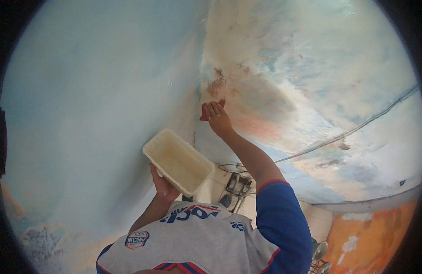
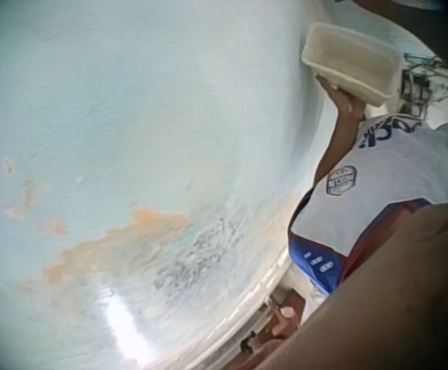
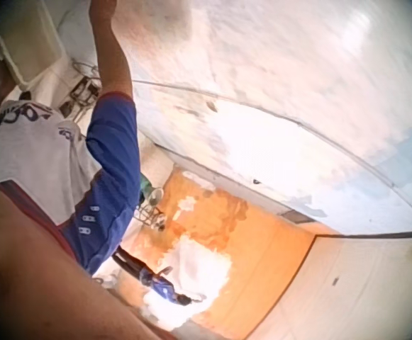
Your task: The person applies white plaster compound to the ceiling using a spreader, repeatedly scooping more material from a rectangular container.
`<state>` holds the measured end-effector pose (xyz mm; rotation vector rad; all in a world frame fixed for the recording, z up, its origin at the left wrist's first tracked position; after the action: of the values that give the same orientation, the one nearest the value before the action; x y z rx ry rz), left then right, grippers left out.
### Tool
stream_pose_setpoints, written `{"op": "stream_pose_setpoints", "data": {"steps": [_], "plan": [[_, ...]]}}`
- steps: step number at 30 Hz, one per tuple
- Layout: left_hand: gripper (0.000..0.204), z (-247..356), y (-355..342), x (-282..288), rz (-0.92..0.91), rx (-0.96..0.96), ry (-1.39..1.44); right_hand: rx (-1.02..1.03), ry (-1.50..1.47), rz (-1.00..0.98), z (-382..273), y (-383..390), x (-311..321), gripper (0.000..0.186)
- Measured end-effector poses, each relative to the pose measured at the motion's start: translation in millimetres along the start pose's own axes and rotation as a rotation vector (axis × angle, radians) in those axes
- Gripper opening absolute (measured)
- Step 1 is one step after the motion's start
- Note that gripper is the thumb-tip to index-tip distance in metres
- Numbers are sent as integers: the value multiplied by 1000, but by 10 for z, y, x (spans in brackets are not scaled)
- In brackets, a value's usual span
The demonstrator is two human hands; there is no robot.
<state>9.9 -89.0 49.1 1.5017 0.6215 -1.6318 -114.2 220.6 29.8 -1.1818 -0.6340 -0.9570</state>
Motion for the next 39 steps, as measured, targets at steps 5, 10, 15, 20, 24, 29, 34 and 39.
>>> {"op": "stream_pose_setpoints", "data": {"steps": [5, 10, 15, 20, 24, 29, 34, 39], "plan": [[93, 21, 71, 64, 86, -14, 9, -793, -1105, -241, 59, 3, 1047, 42], [91, -82, -24, 81, 31, 43, 55, -1007, -2335, 158, 224, 291, 1714, 41], [93, -179, -315, -21, 18, -47, -50, -931, -1979, 237, 95, 479, 2409, 37], [93, -330, -577, -296, -82, -262, -210, -779, -1244, -35, -340, 766, 3166, 30], [88, -375, -778, -469, -132, -412, -329, -544, -938, -11, -588, 787, 3220, 39], [94, -548, -1020, -363, -108, -484, -332, -501, -965, -46, -608, 904, 3255, 34], [94, -788, -919, -661, -130, -494, -473, -503, -1054, -138, -299, 1147, 3350, 33], [95, -1198, -927, -623, -108, -419, -323, -434, -1033, -110, 202, 1432, 3499, 38]]}}
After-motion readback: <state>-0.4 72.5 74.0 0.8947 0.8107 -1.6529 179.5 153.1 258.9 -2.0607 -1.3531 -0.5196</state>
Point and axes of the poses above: each hand's wrist, its own y-axis away from the middle knuckle, its own x-axis out of the back of the hand, z = x × y, the point moved 3 cm from there along -y, towards the middle knuckle, and after that the axes turned 11 degrees about -x, right-handed, at the moved point
